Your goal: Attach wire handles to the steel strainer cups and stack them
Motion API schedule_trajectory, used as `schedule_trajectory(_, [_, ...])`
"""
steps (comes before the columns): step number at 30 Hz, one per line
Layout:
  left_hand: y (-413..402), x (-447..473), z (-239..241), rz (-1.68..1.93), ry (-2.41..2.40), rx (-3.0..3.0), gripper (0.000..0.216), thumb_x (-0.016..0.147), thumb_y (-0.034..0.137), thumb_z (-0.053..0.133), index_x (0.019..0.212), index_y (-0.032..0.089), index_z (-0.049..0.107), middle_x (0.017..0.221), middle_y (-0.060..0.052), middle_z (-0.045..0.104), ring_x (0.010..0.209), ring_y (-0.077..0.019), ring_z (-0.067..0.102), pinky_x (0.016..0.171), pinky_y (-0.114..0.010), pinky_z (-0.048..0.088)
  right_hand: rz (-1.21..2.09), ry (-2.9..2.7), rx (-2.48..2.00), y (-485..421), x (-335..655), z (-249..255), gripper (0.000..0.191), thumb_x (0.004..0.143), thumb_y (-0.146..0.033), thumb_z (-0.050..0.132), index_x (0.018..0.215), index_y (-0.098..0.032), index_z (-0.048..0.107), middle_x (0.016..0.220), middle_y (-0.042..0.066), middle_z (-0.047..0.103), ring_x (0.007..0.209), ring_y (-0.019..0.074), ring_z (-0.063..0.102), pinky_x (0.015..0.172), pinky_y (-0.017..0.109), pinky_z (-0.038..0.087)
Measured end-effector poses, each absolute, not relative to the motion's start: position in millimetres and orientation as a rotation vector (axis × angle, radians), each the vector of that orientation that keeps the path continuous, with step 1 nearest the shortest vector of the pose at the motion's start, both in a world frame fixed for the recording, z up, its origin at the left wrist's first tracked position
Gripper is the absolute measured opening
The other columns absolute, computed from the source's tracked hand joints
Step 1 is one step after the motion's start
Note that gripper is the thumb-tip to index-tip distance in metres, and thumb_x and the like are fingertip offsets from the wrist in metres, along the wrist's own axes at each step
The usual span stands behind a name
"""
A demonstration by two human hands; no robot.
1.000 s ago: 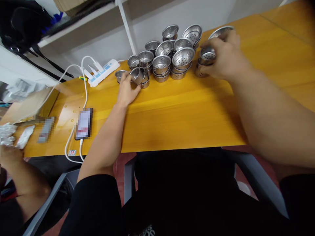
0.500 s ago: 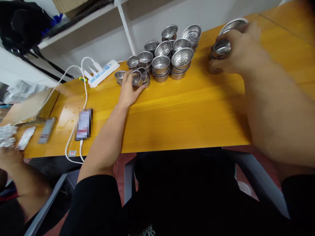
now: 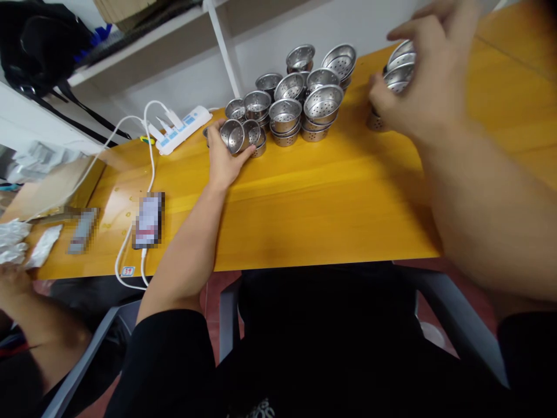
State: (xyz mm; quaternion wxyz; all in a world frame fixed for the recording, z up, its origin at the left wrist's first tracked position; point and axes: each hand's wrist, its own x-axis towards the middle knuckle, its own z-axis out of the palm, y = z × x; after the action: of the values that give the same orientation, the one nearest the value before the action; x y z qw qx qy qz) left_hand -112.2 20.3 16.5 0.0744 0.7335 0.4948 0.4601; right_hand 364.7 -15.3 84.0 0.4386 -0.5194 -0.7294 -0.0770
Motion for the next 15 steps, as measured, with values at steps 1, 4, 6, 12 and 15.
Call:
schedule_trajectory(1, [22,-112,14,1.386,1.452,2.196,0.126,0.078,0.098,0.112,0.168,0.033,0.054,0.18,-0.019,0.066,0.184,-0.0493,0.059,0.162,-0.07,0.043,-0.161,-1.848,-1.169,-15,359,79,0.07,0.105,-0.028,0.096,0.172,-0.031,0.077,0.176,0.022,0.068,0.175,0.0447,0.064,0.151,0.067,0.053])
schedule_trajectory(4, [25,-111,7,1.361,1.374,2.229,0.127,0.078,0.093,0.116,0.169,0.033,0.05,0.18,-0.019,0.065,0.182,-0.0484,0.062,0.159,-0.067,0.049,0.12,-1.948,-1.167,-12,337,58,0.098,0.099,-0.036,0.099,0.188,-0.031,0.061,0.179,0.024,0.062,0.174,0.0438,0.064,0.156,0.064,0.049])
schedule_trajectory(6, [25,-108,3,1.333,1.356,2.25,0.126,0.08,0.092,0.115,0.17,0.034,0.049,0.181,-0.019,0.064,0.182,-0.0479,0.063,0.159,-0.066,0.049,0.281,-1.95,-1.211,-7,324,44,0.108,0.098,-0.038,0.101,0.194,-0.025,0.053,0.186,0.027,0.058,0.178,0.0442,0.06,0.156,0.063,0.051])
schedule_trajectory(12, [18,-104,11,1.298,1.363,2.281,0.127,0.085,0.104,0.103,0.177,0.034,0.051,0.185,-0.018,0.065,0.19,-0.0479,0.056,0.163,-0.07,0.043,0.376,-1.889,-1.188,11,317,22,0.091,0.098,-0.031,0.098,0.181,-0.03,0.06,0.182,0.021,0.068,0.173,0.0417,0.065,0.151,0.063,0.056])
schedule_trajectory(15, [14,-105,20,1.335,1.395,2.303,0.121,0.094,0.108,0.092,0.182,0.033,0.054,0.192,-0.017,0.062,0.193,-0.0436,0.05,0.167,-0.07,0.036,0.345,-1.903,-1.174,14,321,21,0.093,0.096,-0.027,0.096,0.182,-0.032,0.059,0.182,0.02,0.068,0.172,0.0417,0.066,0.148,0.064,0.059])
